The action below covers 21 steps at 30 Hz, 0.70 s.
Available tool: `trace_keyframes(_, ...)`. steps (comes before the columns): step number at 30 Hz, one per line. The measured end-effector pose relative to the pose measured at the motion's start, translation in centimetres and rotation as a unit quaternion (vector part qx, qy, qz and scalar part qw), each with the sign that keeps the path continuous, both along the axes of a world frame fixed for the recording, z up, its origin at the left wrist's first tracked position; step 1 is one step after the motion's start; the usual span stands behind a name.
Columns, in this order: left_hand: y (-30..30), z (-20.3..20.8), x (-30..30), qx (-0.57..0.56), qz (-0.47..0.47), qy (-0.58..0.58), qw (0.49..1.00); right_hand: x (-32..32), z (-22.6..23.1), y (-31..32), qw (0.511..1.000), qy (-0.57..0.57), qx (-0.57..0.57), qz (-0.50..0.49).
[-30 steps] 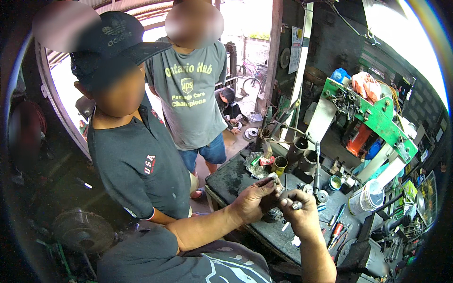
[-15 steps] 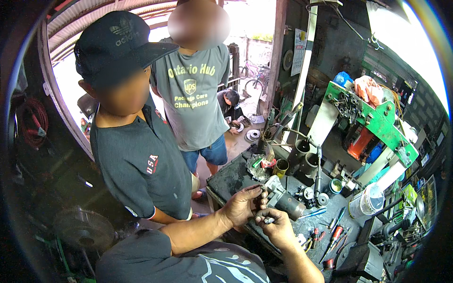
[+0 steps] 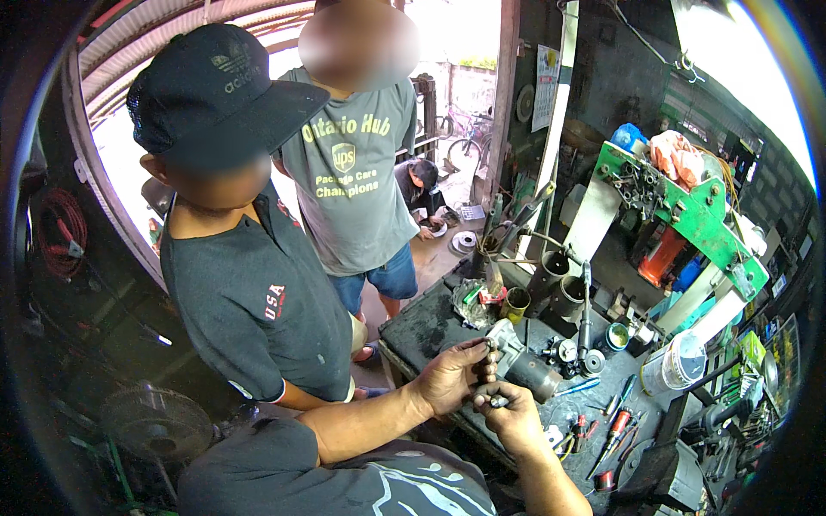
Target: The person assembles a small mechanical component on a workbench, using a screwdriver and pliers to tighten and adjust parts. The person repeatedly handles the component, aligns pieces, and secures them with tools while other people work in the background.
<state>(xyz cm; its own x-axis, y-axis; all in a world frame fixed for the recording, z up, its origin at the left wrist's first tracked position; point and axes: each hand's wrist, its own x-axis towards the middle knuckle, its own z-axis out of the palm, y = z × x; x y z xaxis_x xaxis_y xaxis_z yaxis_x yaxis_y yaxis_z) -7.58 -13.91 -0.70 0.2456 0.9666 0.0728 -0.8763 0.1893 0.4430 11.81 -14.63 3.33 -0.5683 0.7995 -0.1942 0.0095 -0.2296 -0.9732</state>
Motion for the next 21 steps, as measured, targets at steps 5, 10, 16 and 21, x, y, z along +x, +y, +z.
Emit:
trace_keyframes(5, -0.1, 0.6, -0.1, -0.018, 0.007, 0.018, 1.000, -0.3, 0.1, 0.4, 1.000, -0.017, 0.001, 0.003)
trace_keyframes(10, -0.2, -0.8, -0.8, -0.043, 0.013, 0.002, 0.999, -0.2, -0.6, -0.1, 0.994, -0.107, 0.035, 0.010)
trace_keyframes(16, -1.6, -6.9, -4.0, -0.114, 0.058, 0.074, 0.989, 0.2, -6.1, -3.0, 0.993, -0.110, 0.052, -0.003)
trace_keyframes(21, -2.9, -13.9, -6.1, -0.292, 0.055, 0.173, 0.939, 2.1, -12.0, -5.5, 0.947, -0.306, 0.054, -0.085)
